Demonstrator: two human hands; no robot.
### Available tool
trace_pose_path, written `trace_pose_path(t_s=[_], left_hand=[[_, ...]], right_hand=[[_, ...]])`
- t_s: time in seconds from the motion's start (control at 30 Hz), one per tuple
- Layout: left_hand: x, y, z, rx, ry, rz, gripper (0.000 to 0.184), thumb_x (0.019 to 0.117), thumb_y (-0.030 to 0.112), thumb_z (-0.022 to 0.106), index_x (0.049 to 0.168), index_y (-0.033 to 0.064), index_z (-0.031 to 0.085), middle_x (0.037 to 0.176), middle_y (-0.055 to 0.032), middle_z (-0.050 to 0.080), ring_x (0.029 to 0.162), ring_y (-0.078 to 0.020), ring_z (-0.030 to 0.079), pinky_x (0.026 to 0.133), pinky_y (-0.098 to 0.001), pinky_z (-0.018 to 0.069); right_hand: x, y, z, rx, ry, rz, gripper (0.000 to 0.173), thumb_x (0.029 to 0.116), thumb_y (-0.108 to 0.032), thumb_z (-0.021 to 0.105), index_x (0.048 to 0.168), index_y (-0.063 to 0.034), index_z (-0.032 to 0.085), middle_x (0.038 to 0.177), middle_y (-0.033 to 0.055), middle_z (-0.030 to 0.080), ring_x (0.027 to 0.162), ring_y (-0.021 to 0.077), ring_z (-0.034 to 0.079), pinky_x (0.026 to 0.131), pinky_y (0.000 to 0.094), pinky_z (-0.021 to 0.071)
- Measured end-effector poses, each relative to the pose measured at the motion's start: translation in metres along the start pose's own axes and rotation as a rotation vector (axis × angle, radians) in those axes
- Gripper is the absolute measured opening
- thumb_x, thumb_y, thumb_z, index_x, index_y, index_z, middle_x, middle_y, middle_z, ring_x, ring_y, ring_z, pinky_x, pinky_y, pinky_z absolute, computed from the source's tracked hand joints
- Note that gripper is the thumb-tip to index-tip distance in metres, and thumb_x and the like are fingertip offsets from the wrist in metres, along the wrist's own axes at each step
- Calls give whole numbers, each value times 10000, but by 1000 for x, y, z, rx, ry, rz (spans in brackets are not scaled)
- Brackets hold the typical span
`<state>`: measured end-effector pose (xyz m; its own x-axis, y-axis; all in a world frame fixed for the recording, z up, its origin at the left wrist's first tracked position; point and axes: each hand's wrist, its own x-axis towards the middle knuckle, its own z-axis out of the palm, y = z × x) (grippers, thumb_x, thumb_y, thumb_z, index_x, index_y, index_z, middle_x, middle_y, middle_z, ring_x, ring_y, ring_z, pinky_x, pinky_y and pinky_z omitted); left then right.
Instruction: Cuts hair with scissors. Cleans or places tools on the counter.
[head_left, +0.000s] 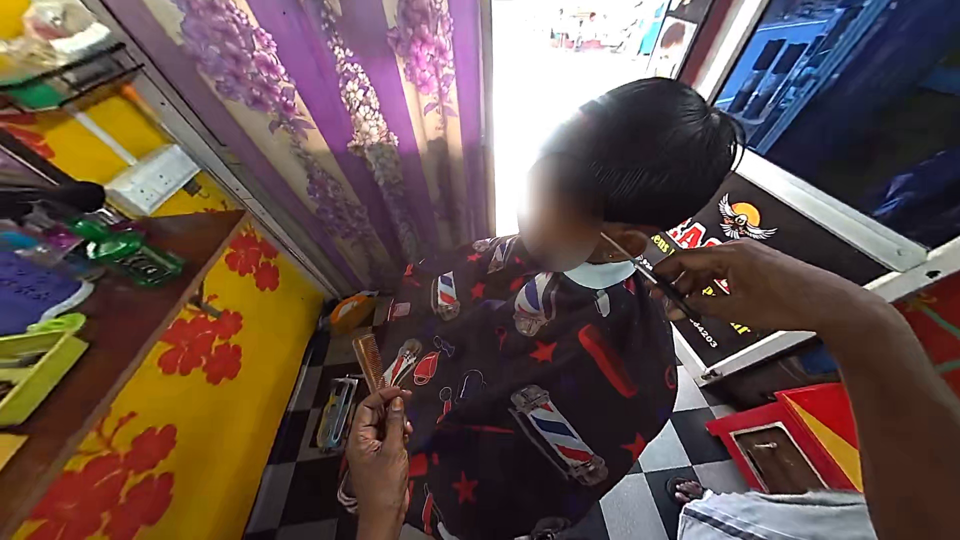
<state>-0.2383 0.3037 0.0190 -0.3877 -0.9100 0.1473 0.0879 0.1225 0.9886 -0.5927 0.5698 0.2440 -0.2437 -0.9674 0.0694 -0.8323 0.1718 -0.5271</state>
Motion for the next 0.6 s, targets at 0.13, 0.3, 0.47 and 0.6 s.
trace_pose_path(t_s=[0.13, 0.3, 0.47, 0.6], left_hand=[[-7, -11, 2, -3, -45, -23, 228, 1013, 104, 567, 1212, 23, 642, 1072, -127, 699, 718, -193, 626, 561, -280, 513], [-6, -20, 8, -5, -83, -60, 240, 1017, 127, 569, 1228, 37, 643, 1097, -121, 699, 745, -206, 635, 583, -299, 522], [-2, -27, 11, -8, -124, -74, 229, 1020, 133, 572, 1220, 54, 650, 1098, -112, 702, 764, -217, 638, 603, -316, 527], [1, -29, 9, -4, -137, -82, 221, 1019, 138, 577, 1213, 63, 654, 1103, -103, 704, 767, -218, 643, 610, -316, 533]], right_hand=[[4, 2, 0, 12, -26, -17, 314, 867, -250, 788, 1164, -177, 718, 974, -48, 755, 789, 78, 724, 714, 269, 635], [9, -6, 6, 38, -11, -16, 328, 859, -248, 787, 1172, -173, 724, 969, -69, 748, 792, 57, 717, 710, 239, 629], [10, -8, 4, 46, -17, 23, 320, 857, -217, 784, 1169, -195, 718, 949, -72, 752, 781, 68, 718, 698, 252, 630], [13, -11, 4, 51, -20, 51, 312, 867, -256, 763, 1173, -213, 720, 965, -74, 749, 801, 82, 718, 718, 265, 631]])
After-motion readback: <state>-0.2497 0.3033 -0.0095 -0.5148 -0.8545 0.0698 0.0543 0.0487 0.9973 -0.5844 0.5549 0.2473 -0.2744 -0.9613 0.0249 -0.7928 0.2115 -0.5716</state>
